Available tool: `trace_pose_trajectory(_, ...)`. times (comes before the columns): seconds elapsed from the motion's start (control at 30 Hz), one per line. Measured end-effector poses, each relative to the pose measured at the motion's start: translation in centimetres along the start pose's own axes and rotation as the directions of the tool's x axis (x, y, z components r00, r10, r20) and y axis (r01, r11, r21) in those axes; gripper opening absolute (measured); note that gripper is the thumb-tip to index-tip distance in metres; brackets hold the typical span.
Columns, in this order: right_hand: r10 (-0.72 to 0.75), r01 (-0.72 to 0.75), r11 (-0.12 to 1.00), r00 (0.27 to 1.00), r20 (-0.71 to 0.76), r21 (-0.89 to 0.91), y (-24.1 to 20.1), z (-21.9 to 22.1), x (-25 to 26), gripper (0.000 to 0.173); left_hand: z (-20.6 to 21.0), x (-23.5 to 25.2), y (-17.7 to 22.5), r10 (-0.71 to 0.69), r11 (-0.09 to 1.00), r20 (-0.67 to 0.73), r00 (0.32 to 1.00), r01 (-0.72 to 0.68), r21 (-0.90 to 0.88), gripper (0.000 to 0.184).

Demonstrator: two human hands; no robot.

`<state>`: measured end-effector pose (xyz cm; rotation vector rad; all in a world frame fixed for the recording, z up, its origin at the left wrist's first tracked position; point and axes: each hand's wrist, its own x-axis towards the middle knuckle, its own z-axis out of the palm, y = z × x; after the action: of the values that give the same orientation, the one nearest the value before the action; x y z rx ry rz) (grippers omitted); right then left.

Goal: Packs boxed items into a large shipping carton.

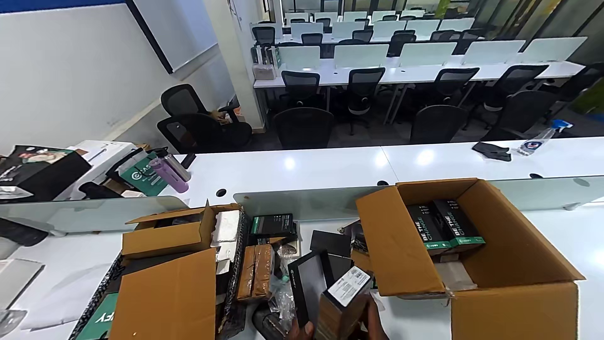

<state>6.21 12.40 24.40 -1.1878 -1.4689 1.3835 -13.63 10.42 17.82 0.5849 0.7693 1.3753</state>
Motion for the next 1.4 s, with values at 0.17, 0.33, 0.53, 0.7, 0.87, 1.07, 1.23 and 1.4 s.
trace_pose_trajectory(0.17,0.155,-0.152,0.984,0.988,0.023,-0.089,1.6,0.9,0.8,0.155,2.5,1.1,-1.1,0.122,0.979,-0.115,0.986,-0.1,0.176,0.098)
trace_pose_trajectory(0.33,0.071,-0.062,0.995,0.99,-0.121,0.077,0.8,0.6,0.8,0.143,2.6,2.3,-0.8,0.161,0.987,-0.216,0.963,-0.155,0.047,0.085)
trace_pose_trajectory(0.53,0.094,0.124,0.839,0.926,-0.365,0.53,2.8,-3.2,0.4,0.063,-0.7,5.7,0.8,0.205,0.84,-0.077,0.976,-0.216,-0.499,0.056)
trace_pose_trajectory(0.7,0.114,0.087,0.472,0.981,-0.159,0.877,3.3,-6.1,0.8,0.04,-1.8,5.6,0.0,0.175,0.806,0.117,0.978,-0.074,-0.588,0.059)
trace_pose_trajectory(0.87,0.027,0.091,0.372,0.994,-0.109,0.924,4.1,-6.0,0.6,0.039,-1.0,4.9,-0.8,0.24,0.888,-0.012,0.971,-0.225,-0.401,0.046)
trace_pose_trajectory(1.07,0.034,0.073,0.335,0.995,-0.09,0.94,4.3,-5.7,0.7,0.041,-0.5,4.6,-0.8,0.225,0.902,0.041,0.973,-0.192,-0.388,0.042)
trace_pose_trajectory(1.23,0.017,0.053,0.309,0.998,-0.061,0.949,4.3,-5.6,0.7,0.04,0.6,4.1,0.0,0.215,0.941,0.035,0.976,-0.197,-0.275,0.038)
trace_pose_trajectory(1.4,0.042,0.024,0.41,0.998,-0.045,0.912,4.3,-5.5,0.3,0.04,2.2,2.3,1.1,0.055,0.998,0.008,0.998,-0.055,-0.024,0.044)
